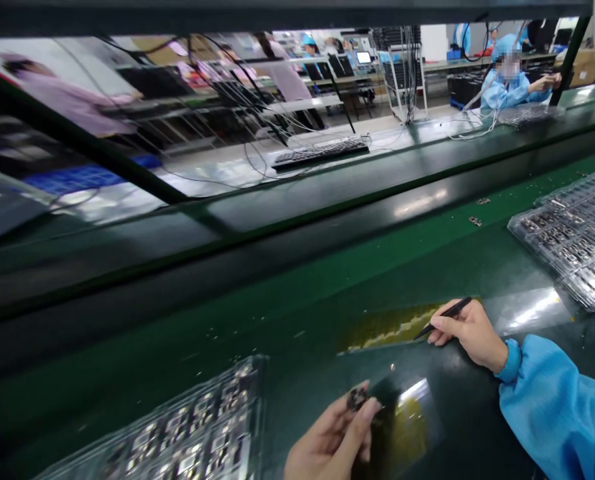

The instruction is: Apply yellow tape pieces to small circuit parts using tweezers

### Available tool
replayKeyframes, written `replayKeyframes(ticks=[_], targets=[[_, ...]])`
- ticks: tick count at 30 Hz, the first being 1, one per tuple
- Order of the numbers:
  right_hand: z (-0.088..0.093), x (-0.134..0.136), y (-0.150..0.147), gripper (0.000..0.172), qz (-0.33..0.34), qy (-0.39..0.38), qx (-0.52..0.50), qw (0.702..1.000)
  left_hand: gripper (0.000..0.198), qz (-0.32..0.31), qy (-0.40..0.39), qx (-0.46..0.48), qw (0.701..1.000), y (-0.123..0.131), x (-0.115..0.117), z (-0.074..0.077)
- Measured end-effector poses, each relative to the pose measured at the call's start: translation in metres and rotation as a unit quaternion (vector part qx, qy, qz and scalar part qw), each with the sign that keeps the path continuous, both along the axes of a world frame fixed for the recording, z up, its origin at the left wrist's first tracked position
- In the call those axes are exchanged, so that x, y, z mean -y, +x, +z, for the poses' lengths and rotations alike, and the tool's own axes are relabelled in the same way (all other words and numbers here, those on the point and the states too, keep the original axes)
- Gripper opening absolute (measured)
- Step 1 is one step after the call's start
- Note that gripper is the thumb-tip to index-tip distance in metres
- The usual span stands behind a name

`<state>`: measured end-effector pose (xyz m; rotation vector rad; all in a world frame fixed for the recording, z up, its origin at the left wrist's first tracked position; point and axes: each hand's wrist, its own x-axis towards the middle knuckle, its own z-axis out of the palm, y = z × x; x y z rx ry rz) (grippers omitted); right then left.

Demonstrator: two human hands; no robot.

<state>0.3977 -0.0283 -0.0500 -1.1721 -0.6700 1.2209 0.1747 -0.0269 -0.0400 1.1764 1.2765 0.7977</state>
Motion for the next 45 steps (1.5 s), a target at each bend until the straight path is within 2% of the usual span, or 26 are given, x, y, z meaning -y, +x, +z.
replayKeyframes(ticks=[3, 8, 17, 25, 45], targets=[[0.006, 0.007, -0.006, 0.022, -0.044, 0.011, -0.005, 0.999, 0.041, -0.01, -0.114, 0.1, 0.988, 0.019, -0.011, 0.002], [0.006, 0.02, -0.028, 0.022, -0.086, 0.003, -0.017, 0.996, 0.036, -0.014, -0.195, 0.178, 0.964, 0.041, -0.019, -0.003], [0.002, 0.018, -0.053, 0.024, -0.089, 0.004, 0.004, 0.996, 0.032, -0.044, -0.193, 0.191, 0.962, 0.04, -0.019, -0.004], [0.001, 0.021, -0.054, 0.02, -0.078, 0.011, 0.07, 0.994, 0.028, -0.035, -0.188, 0.197, 0.961, 0.04, -0.017, -0.005], [0.003, 0.021, -0.058, 0.014, -0.076, 0.029, 0.103, 0.991, 0.03, -0.027, -0.193, 0.207, 0.959, 0.041, -0.016, -0.003]])
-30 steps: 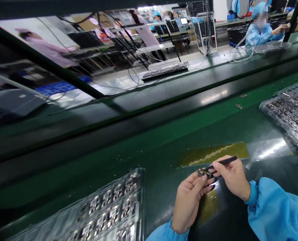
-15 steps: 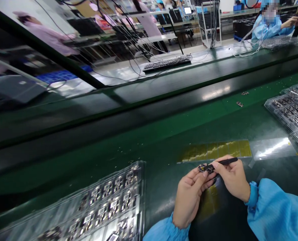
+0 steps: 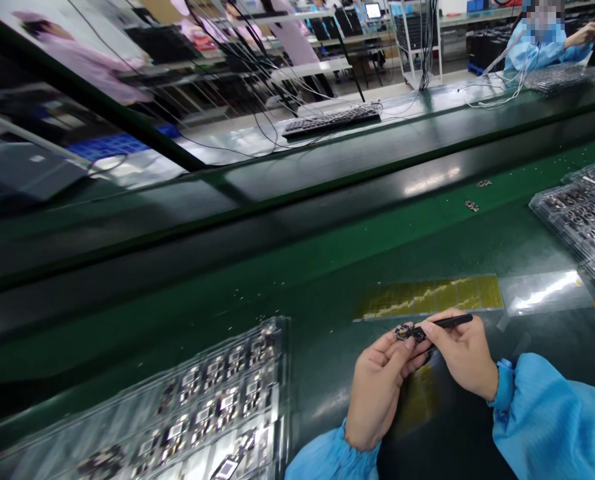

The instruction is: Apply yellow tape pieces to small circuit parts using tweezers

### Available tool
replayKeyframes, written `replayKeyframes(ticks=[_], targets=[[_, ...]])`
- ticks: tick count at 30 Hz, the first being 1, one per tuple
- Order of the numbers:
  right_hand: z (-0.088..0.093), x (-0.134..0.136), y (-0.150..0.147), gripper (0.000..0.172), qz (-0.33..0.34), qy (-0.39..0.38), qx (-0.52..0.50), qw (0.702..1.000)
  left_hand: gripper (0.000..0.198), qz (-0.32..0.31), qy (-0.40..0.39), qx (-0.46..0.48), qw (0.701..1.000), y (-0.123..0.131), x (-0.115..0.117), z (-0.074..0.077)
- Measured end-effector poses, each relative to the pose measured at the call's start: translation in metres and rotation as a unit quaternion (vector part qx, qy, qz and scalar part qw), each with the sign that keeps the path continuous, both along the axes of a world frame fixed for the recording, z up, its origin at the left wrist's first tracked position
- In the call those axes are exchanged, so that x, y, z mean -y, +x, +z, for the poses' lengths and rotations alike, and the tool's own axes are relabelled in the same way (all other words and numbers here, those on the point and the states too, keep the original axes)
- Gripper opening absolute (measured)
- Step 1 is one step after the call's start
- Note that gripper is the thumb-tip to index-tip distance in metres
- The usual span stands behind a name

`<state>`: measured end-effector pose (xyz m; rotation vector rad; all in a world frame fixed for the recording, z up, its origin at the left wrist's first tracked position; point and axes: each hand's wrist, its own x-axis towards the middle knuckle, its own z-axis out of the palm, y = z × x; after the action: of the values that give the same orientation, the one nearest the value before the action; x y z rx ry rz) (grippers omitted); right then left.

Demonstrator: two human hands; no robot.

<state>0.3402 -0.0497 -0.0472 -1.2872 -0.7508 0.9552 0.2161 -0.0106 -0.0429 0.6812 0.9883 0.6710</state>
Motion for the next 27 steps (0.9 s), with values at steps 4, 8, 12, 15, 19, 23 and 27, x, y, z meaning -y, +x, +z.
replayKeyframes(ticks=[4, 8, 12, 15, 19, 23, 27], targets=[[0.002, 0.0, -0.001, 0.014, -0.001, 0.003, 0.01, 1.0, 0.031, -0.002, -0.003, -0.001, 1.0, 0.0, 0.0, 0.0], [0.004, 0.001, -0.001, 0.012, -0.002, 0.008, 0.014, 1.0, 0.029, 0.001, -0.01, 0.009, 1.0, -0.001, 0.0, 0.001], [0.003, 0.002, -0.002, 0.012, 0.003, 0.007, 0.011, 1.0, 0.03, 0.009, -0.02, 0.017, 1.0, -0.001, 0.0, 0.001], [0.002, 0.003, -0.003, 0.012, 0.008, 0.01, 0.008, 1.0, 0.032, 0.019, -0.024, 0.02, 0.999, -0.002, 0.0, -0.001], [0.001, 0.004, -0.005, 0.011, 0.012, 0.021, 0.042, 0.999, 0.034, 0.029, -0.023, 0.012, 0.999, -0.003, 0.001, -0.003], [0.0, 0.008, -0.007, 0.011, -0.005, 0.088, 0.156, 0.984, 0.031, 0.036, -0.006, 0.013, 0.999, -0.003, 0.002, -0.005], [-0.001, 0.013, -0.004, 0.031, 0.039, 0.198, 0.282, 0.938, 0.027, 0.045, 0.004, 0.019, 0.999, -0.003, 0.001, -0.005]])
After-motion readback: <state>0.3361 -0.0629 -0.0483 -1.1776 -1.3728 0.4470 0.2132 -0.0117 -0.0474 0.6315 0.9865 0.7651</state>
